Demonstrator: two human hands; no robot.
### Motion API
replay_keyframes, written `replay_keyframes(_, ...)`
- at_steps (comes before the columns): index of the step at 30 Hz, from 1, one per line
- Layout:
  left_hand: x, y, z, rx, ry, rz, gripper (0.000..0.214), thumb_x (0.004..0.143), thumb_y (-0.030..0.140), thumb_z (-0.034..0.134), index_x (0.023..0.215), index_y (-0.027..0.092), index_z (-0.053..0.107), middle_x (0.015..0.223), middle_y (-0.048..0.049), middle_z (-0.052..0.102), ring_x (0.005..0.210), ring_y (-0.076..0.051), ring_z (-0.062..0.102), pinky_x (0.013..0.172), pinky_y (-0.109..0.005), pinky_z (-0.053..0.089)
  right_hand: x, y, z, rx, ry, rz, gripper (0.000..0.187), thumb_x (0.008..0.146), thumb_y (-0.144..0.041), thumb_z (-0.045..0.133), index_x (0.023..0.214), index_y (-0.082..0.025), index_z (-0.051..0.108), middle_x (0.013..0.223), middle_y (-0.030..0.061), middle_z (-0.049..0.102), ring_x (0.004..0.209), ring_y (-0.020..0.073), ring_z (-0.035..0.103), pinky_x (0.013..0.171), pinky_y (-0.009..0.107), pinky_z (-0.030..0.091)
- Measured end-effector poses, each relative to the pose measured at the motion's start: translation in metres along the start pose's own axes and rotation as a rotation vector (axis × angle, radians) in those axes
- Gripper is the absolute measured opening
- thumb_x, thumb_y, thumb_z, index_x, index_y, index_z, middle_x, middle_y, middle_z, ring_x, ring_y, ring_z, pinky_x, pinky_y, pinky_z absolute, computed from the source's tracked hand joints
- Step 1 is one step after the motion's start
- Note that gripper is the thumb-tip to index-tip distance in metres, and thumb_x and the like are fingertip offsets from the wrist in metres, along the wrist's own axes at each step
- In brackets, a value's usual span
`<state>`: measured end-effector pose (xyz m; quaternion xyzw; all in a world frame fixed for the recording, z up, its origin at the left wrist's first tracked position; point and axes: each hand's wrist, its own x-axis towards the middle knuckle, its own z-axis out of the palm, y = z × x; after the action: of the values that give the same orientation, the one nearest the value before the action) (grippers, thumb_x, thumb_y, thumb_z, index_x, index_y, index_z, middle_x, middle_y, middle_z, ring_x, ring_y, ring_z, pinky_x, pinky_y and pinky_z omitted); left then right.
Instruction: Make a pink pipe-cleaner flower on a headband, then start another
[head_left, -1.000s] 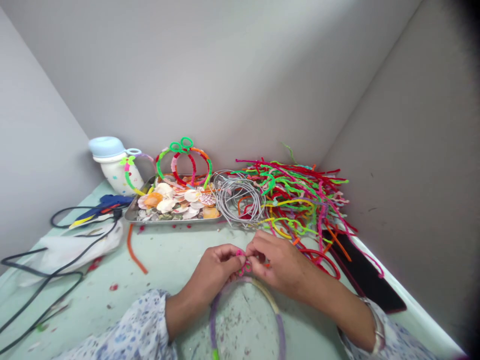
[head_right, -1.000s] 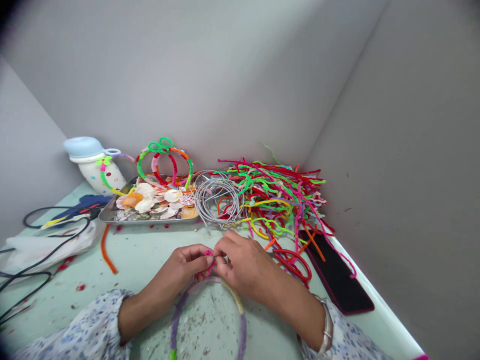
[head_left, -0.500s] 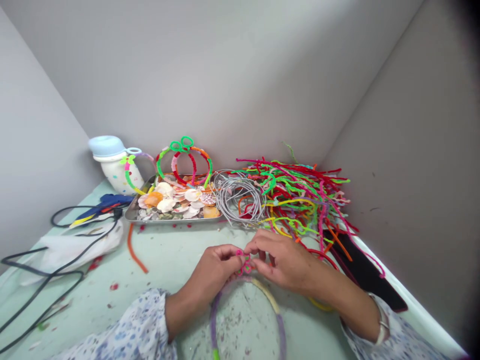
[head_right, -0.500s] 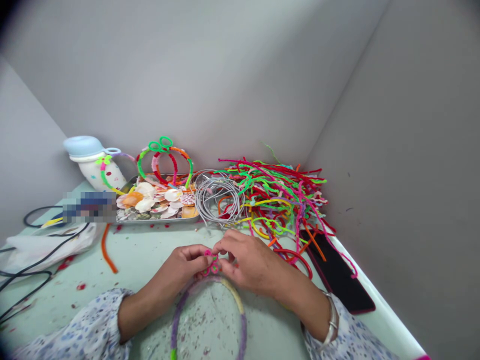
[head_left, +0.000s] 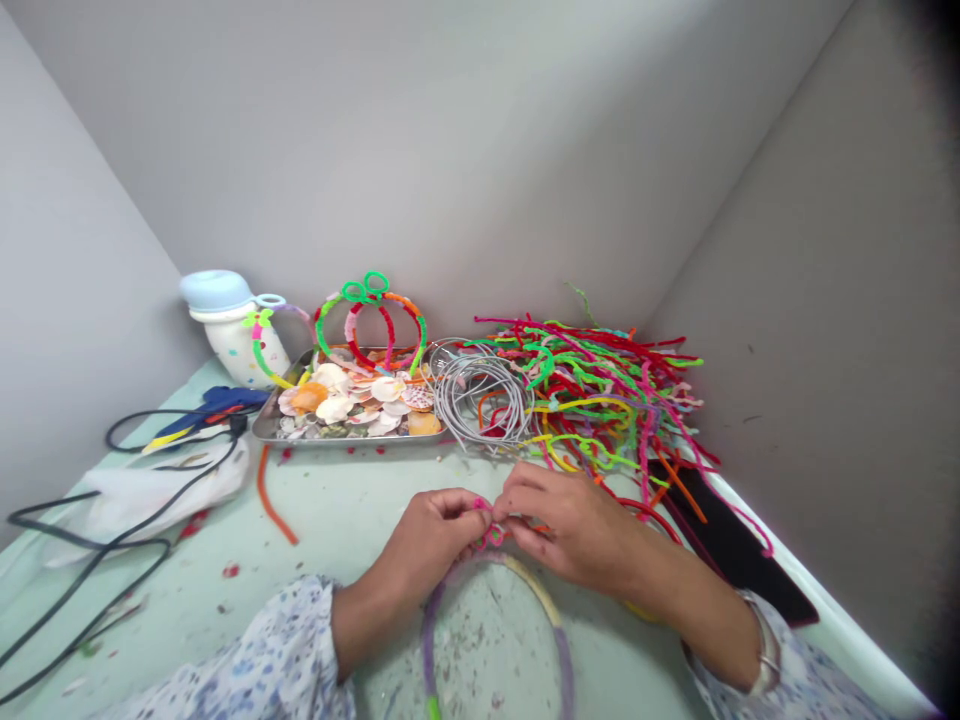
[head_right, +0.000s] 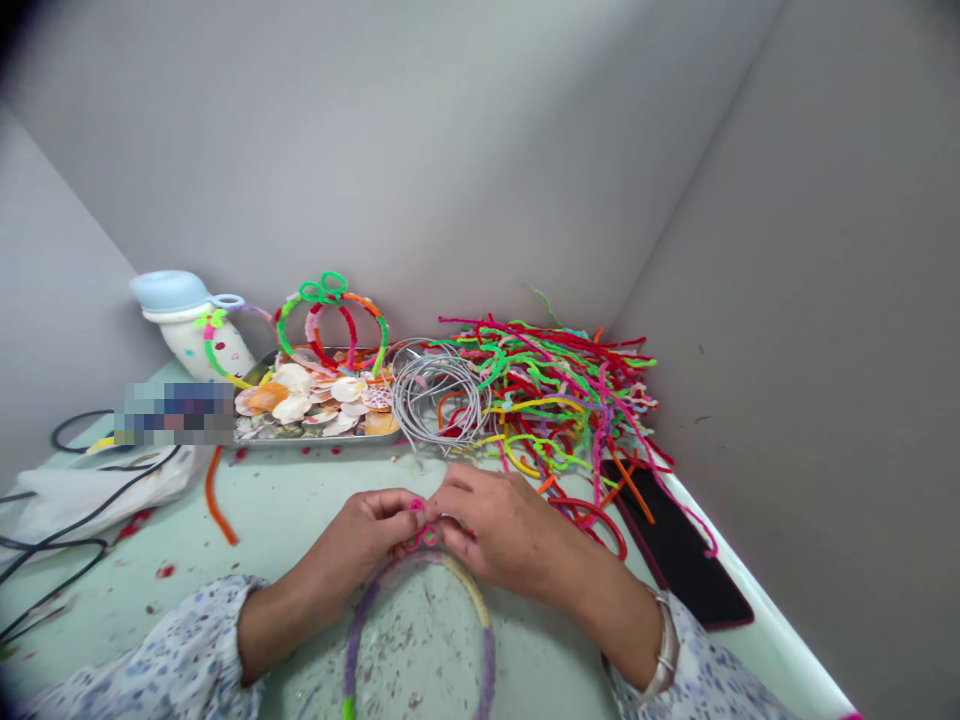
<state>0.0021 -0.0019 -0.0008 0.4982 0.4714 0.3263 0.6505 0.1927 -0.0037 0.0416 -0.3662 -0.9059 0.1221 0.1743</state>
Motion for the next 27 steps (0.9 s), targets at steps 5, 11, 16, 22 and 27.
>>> replay_keyframes(5, -0.001, 0.0, -0.001, 0.025, -0.018, 0.028, 0.016, 0.075, 0.027, 0.061, 0.069, 0.013, 0.065, 0.057, 0.002, 0.052, 0.05, -0.008, 0.039, 0.049, -0.021, 0.027, -0.001, 0.0, 0.0, -0.131, -0.02, -0.031, 0.018, 0.084, -0.014, 0.053, 0.096, -0.023, 0.064, 0.089, 0.0023, 0.058, 0.074, 0.0146, 0.054, 0.061, 0.025, 0.036)
replay_keyframes(11, -0.001, -0.001, -0.002, -0.029, -0.03, 0.022, 0.014, 0.075, 0.027, 0.061, 0.074, 0.014, 0.066, 0.058, 0.0021, 0.053, 0.05, -0.009, 0.039, 0.048, -0.022, 0.027, -0.002, 0.001, 0.001, -0.26, 0.036, -0.124, 0.022, 0.083, -0.012, 0.053, 0.098, -0.022, 0.065, 0.085, 0.0035, 0.061, 0.069, 0.0153, 0.053, 0.058, 0.026, 0.035)
replay_keyframes(16, -0.001, 0.0, -0.001, -0.066, -0.021, 0.028, 0.012, 0.073, 0.024, 0.063, 0.073, 0.013, 0.067, 0.059, 0.0015, 0.054, 0.051, -0.008, 0.04, 0.05, -0.021, 0.029, -0.003, -0.002, 0.002, -0.204, 0.005, -0.082, 0.022, 0.083, -0.011, 0.051, 0.098, -0.02, 0.064, 0.087, 0.0056, 0.062, 0.073, 0.0169, 0.056, 0.061, 0.027, 0.039)
replay_keyframes(22, -0.004, 0.009, 0.003, -0.076, -0.005, 0.01, 0.011, 0.071, 0.023, 0.062, 0.068, 0.013, 0.066, 0.055, 0.002, 0.054, 0.048, -0.008, 0.041, 0.048, -0.02, 0.03, 0.004, -0.001, 0.002, 0.216, 0.104, 0.147, 0.016, 0.079, -0.009, 0.052, 0.087, -0.019, 0.061, 0.082, 0.0013, 0.062, 0.073, 0.0135, 0.057, 0.065, 0.024, 0.043)
replay_keyframes(27, -0.005, 0.011, 0.005, -0.085, 0.032, 0.003, 0.011, 0.071, 0.024, 0.063, 0.07, 0.013, 0.065, 0.056, 0.0024, 0.053, 0.049, -0.007, 0.041, 0.047, -0.019, 0.03, 0.008, 0.003, 0.009, 0.552, 0.083, 0.473, 0.005, 0.078, -0.015, 0.054, 0.08, -0.018, 0.058, 0.065, -0.0021, 0.061, 0.057, 0.0108, 0.054, 0.053, 0.021, 0.041)
